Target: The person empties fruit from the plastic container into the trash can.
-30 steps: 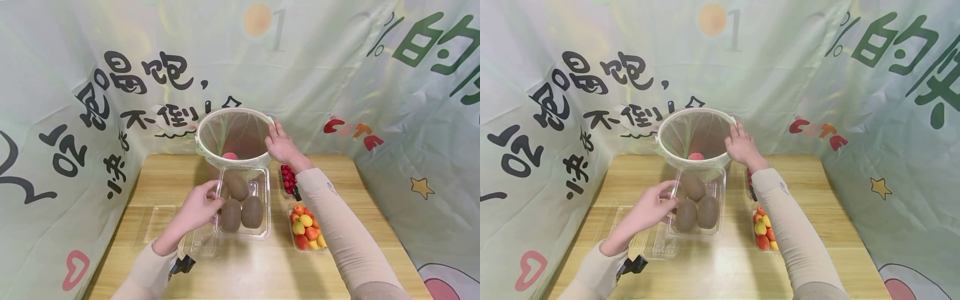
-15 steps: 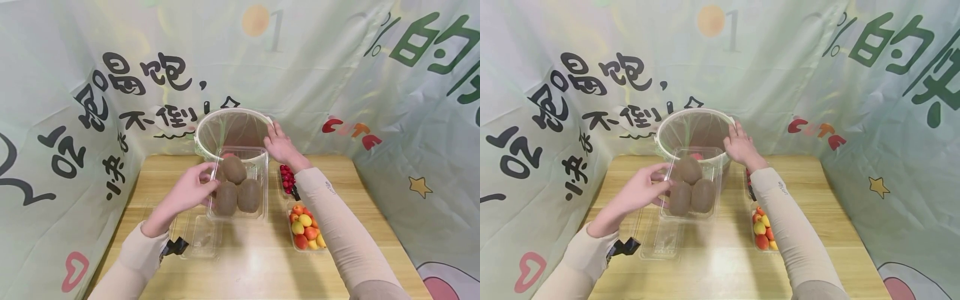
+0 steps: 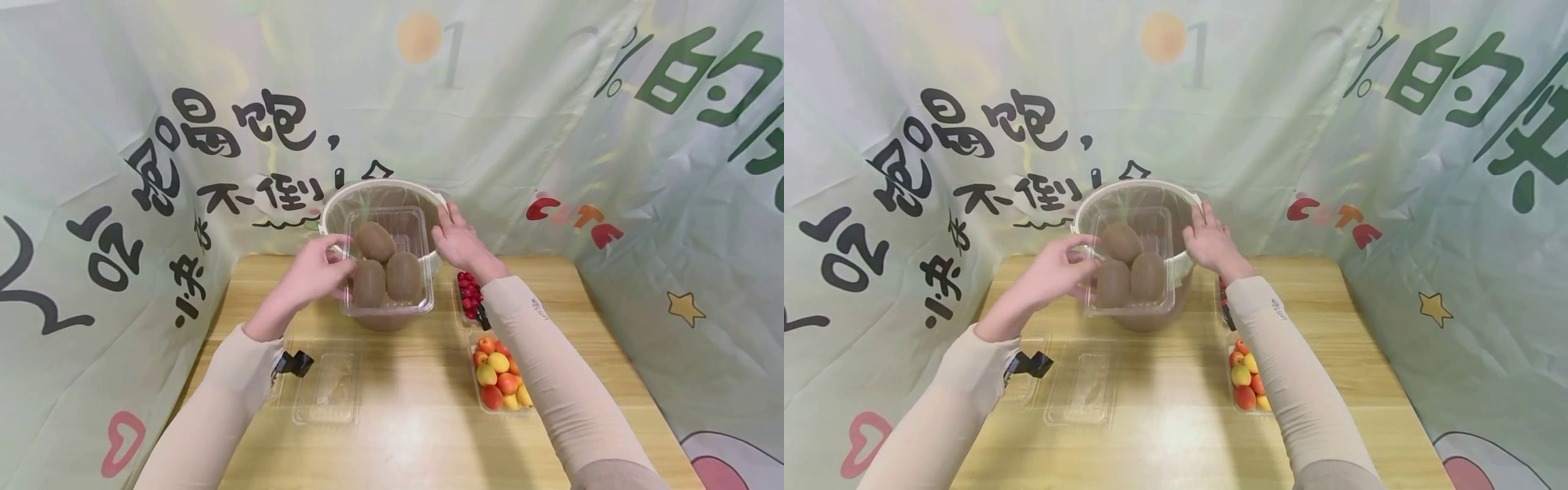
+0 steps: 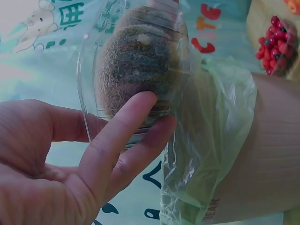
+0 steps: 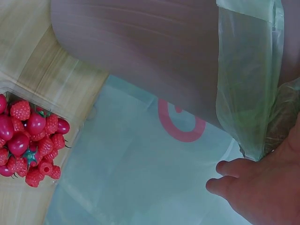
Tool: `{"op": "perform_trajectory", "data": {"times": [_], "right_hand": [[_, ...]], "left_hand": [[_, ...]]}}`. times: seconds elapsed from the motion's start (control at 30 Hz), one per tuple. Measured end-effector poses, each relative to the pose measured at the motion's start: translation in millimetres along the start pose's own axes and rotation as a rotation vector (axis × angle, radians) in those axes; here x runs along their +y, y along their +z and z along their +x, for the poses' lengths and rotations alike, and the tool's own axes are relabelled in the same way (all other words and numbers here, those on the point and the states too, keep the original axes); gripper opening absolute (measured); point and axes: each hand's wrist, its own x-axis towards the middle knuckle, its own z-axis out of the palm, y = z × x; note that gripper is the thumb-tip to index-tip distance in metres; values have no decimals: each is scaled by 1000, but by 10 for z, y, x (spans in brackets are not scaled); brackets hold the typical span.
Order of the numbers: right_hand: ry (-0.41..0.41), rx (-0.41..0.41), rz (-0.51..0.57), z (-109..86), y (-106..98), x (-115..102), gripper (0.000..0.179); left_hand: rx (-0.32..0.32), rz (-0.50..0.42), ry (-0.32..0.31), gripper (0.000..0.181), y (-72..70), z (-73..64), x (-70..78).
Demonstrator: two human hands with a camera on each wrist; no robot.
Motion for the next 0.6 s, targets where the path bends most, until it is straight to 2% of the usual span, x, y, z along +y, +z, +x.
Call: {"op": "perform_trajectory", "data": {"times": [0.33, 0.43, 0.6], "right_hand": [[-9, 4, -11, 10, 4, 20, 71], [-9, 6, -11, 15, 5, 19, 71], [-4, -4, -17, 5, 0, 5, 71]], "left_hand": [[48, 30, -21, 55, -89, 221, 36], [63, 15, -16, 55, -112, 282, 47], [91, 46, 0, 54, -162, 416, 75]]}}
